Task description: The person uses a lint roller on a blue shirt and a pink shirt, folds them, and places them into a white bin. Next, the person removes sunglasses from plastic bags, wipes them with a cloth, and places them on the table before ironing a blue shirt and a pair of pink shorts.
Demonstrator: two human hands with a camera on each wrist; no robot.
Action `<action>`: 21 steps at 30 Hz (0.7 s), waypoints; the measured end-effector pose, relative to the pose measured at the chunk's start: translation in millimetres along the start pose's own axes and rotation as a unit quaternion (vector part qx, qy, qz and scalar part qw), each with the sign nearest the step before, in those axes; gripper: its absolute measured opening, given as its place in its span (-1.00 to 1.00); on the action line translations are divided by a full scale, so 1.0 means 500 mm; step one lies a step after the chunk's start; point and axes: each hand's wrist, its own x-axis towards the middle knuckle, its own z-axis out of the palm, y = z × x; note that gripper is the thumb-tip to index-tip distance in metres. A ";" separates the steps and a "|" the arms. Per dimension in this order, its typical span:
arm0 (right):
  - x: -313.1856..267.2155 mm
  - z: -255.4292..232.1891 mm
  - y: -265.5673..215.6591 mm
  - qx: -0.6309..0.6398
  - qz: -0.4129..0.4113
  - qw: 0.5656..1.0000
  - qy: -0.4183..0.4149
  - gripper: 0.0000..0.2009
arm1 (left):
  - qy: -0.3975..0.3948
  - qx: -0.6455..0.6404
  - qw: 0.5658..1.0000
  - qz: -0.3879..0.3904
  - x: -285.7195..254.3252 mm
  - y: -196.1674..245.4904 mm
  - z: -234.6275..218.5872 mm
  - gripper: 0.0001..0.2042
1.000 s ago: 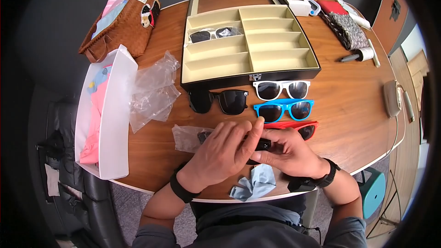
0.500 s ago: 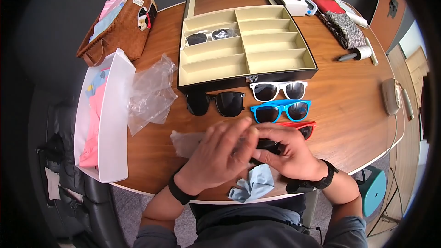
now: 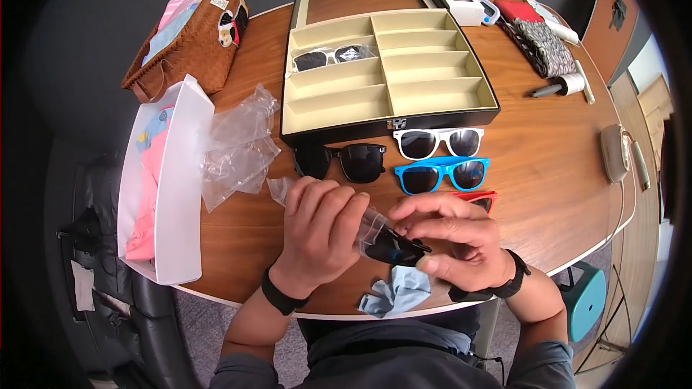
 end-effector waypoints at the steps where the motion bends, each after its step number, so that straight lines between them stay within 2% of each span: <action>1: 0.002 0.000 -0.002 -0.029 -0.010 0.999 -0.015 -0.60 | 0.001 -0.003 1.000 0.005 0.001 0.000 0.001 -0.62; 6: 0.007 0.005 -0.009 -0.129 -0.038 0.991 -0.019 -0.55 | -0.014 -0.008 1.000 0.010 0.002 0.002 0.001 -0.65; 9: 0.006 0.009 -0.013 -0.173 -0.029 0.984 -0.022 -0.57 | -0.011 -0.018 1.000 0.006 0.000 0.003 0.006 -0.67; 12: 0.004 0.016 -0.001 -0.139 -0.036 0.990 -0.006 -0.63 | -0.020 -0.007 1.000 0.006 0.003 0.002 0.004 -0.71; 19: -0.001 0.015 -0.007 -0.213 -0.025 0.977 0.025 -0.65 | -0.098 -0.036 0.993 0.048 -0.003 0.026 0.010 -0.77; 21: -0.008 0.015 -0.008 -0.195 0.064 0.978 0.030 -0.61 | -0.109 -0.039 0.991 0.061 -0.003 0.026 0.013 -0.80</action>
